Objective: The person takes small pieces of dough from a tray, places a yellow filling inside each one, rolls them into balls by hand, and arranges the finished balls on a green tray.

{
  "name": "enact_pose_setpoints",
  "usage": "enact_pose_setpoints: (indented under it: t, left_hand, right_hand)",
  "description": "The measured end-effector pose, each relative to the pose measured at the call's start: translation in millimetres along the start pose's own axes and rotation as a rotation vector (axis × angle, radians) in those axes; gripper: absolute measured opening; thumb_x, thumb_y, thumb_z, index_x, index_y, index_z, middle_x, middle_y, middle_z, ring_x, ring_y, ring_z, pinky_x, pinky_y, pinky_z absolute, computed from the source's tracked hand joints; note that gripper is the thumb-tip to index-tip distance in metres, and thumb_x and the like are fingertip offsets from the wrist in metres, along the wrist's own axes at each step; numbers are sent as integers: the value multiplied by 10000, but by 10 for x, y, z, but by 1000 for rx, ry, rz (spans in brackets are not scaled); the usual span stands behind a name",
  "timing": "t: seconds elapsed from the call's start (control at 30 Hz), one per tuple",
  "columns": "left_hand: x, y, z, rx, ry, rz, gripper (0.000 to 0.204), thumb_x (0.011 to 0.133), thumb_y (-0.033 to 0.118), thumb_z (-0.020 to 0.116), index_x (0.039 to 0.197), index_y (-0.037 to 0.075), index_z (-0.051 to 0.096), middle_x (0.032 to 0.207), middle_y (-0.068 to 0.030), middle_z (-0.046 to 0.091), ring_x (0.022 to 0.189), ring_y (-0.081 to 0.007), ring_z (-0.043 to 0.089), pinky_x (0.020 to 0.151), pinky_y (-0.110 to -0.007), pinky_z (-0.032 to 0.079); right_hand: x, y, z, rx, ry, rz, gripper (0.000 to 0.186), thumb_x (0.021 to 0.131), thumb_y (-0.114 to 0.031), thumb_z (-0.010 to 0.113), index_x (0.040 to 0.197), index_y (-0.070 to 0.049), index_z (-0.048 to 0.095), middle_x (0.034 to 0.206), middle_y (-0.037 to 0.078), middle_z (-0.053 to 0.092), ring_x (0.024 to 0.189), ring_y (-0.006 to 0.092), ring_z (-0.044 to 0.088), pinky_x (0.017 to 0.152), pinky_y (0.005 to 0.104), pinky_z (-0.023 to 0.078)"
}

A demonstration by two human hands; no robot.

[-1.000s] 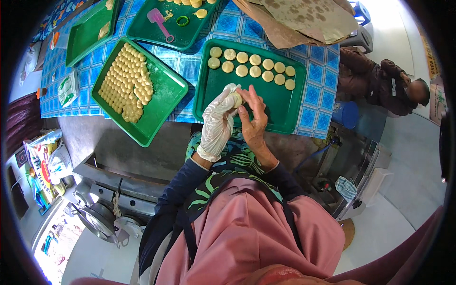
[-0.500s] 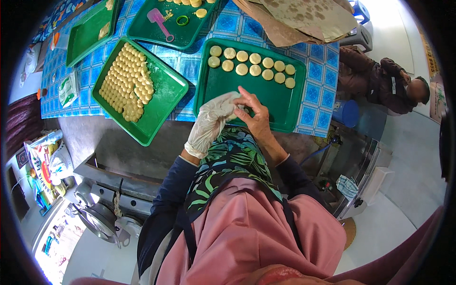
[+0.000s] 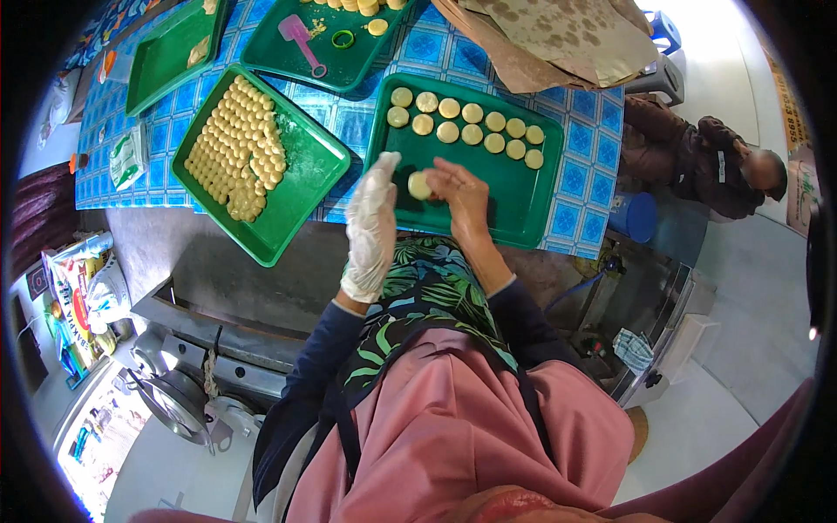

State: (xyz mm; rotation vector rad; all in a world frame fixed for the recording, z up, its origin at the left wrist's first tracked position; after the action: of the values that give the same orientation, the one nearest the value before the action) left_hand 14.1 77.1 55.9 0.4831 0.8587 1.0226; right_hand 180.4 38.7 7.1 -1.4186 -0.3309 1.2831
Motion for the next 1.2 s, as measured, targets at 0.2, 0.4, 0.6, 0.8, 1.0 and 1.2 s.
enact_pose_setpoints:
  t: [0.2, 0.4, 0.6, 0.8, 1.0, 1.2]
  left_hand:
    - [-126, 577, -476, 22, 147, 104, 515, 1091, 383, 533, 1416, -14, 580, 1451, -124, 610, 1394, -210, 518, 1186, -385, 340]
    - [-227, 767, -786, -89, 225, 173, 519, 1081, 390, 558, 1380, -33, 595, 1439, -146, 615, 1382, -232, 531, 1197, -407, 342]
    - [-211, 712, -998, -219, 262, 134, 475, 1079, 357, 569, 1341, -36, 619, 1402, -163, 641, 1347, -251, 566, 1189, -407, 351]
    - [-137, 758, -1085, -270, 254, 134, 375, 1065, 306, 591, 1259, -4, 674, 1362, -166, 672, 1296, -266, 603, 1110, -398, 419]
    - [-134, 898, -1190, -273, 243, 197, 410, 1060, 311, 598, 1253, -44, 665, 1350, -186, 666, 1285, -298, 606, 1142, -434, 412]
    - [-155, 991, -1314, -298, 286, 203, 408, 1067, 295, 583, 1267, -57, 636, 1331, -198, 667, 1278, -302, 613, 1144, -440, 420]
  right_hand:
    - [505, -196, 561, -593, 182, -704, 470, 877, 13, 767, 1328, 11, 633, 927, 109, 662, 791, 221, 684, 668, 325, 563]
    - [604, -121, 800, -850, 230, -841, 463, 907, 13, 733, 1355, -6, 619, 897, 143, 669, 794, 296, 678, 684, 416, 545]
    - [541, -53, 692, -820, 181, -789, 460, 913, 97, 598, 1367, 28, 611, 1069, 201, 731, 1035, 386, 679, 866, 480, 544]
    - [494, -75, 798, -842, 52, -726, 612, 820, 174, 573, 1409, 6, 582, 1232, 203, 665, 1103, 369, 628, 951, 463, 514]
    - [165, -517, 1524, -894, -47, -1089, 499, 789, 169, 576, 1249, -9, 649, 1159, 181, 688, 1041, 403, 636, 869, 494, 512]
    - [911, -94, 2986, -863, -369, -927, 237, 896, 2, 668, 1129, -4, 711, 1037, 203, 732, 922, 386, 715, 813, 438, 560]
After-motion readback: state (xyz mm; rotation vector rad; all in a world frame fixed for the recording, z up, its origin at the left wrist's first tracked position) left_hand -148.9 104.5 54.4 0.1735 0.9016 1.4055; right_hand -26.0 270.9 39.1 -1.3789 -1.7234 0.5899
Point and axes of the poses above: each hand's wrist, its own x-axis towards the middle knuckle, its own z-axis out of the palm, y = z × x, the point moved 7 cm from there along x, towards the middle knuckle
